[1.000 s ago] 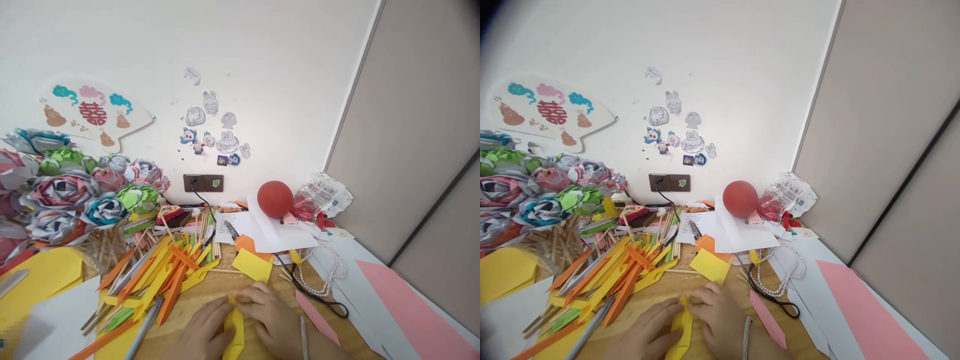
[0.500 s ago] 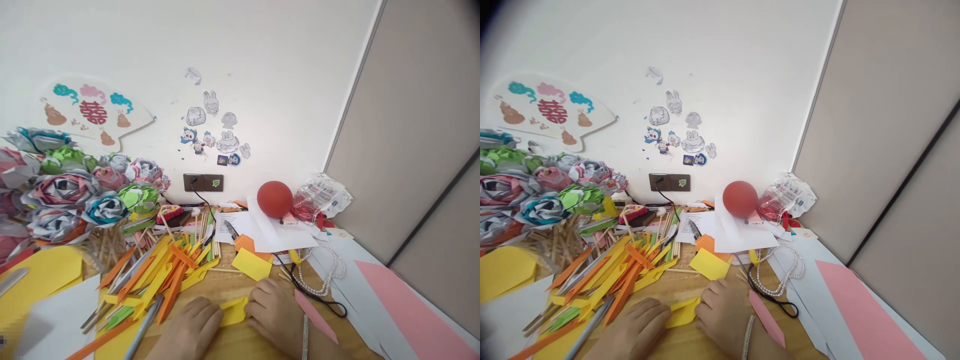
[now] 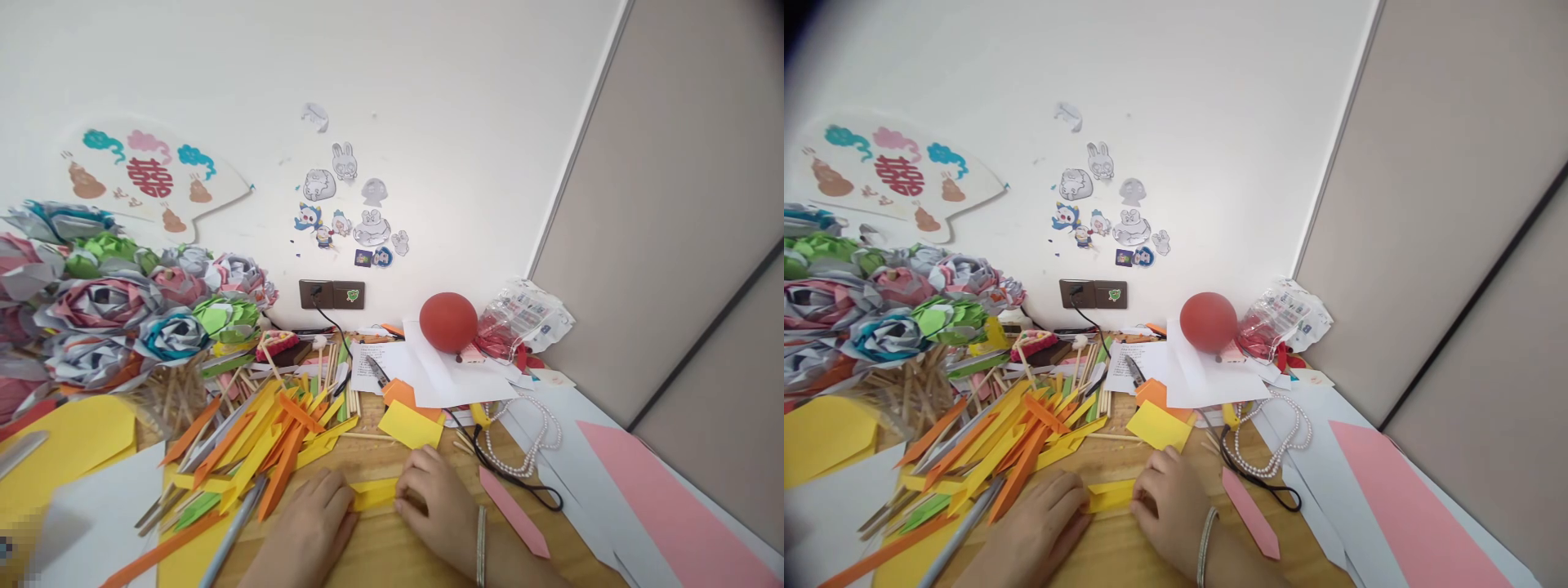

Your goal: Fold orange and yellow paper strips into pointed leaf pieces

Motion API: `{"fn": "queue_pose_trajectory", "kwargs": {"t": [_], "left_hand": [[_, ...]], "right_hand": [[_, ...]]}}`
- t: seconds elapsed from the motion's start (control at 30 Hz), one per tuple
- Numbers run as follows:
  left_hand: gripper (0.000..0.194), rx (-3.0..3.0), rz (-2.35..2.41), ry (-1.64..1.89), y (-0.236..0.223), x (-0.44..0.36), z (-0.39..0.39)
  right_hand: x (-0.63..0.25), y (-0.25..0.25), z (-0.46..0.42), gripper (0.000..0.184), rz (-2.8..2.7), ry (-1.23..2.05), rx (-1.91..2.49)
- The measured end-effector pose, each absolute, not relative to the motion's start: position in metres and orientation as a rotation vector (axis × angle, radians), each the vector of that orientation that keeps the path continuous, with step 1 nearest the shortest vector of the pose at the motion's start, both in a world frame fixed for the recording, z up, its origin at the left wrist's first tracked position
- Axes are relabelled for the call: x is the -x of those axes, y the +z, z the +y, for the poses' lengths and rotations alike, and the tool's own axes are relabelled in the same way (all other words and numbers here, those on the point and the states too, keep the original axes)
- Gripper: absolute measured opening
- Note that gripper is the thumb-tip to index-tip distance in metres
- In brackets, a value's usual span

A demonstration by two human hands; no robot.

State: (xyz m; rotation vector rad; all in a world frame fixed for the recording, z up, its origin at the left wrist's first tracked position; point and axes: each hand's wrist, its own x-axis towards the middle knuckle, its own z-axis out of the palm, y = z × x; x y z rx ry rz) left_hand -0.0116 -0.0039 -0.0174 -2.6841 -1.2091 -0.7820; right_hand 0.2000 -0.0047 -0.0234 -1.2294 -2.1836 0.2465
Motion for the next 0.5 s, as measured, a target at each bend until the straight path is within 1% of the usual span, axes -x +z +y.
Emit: {"fn": "queue_pose_trajectory", "kwargs": {"t": [0.07, 0.2, 0.33, 0.5], "left_hand": [[0.019, 2.715, -1.282, -0.764, -0.017, 0.011, -0.004], [0.019, 2.758, -1.451, -0.801, -0.015, 0.010, -0.004], [0.015, 2.747, -1.638, -0.800, -0.010, 0.006, -0.003], [0.016, 2.692, -1.731, -0.666, -0.006, 0.002, -0.004]], "right_hand": [[-0.198, -0.024, -0.005, 0.014, -2.086, 0.336, 1.287], [-0.193, -0.023, -0.005, 0.016, -1.999, 0.393, 1.367], [-0.189, -0.024, -0.005, 0.015, -1.982, 0.362, 1.430], [-0.187, -0.026, -0.006, 0.013, -1.981, 0.311, 1.478]]}}
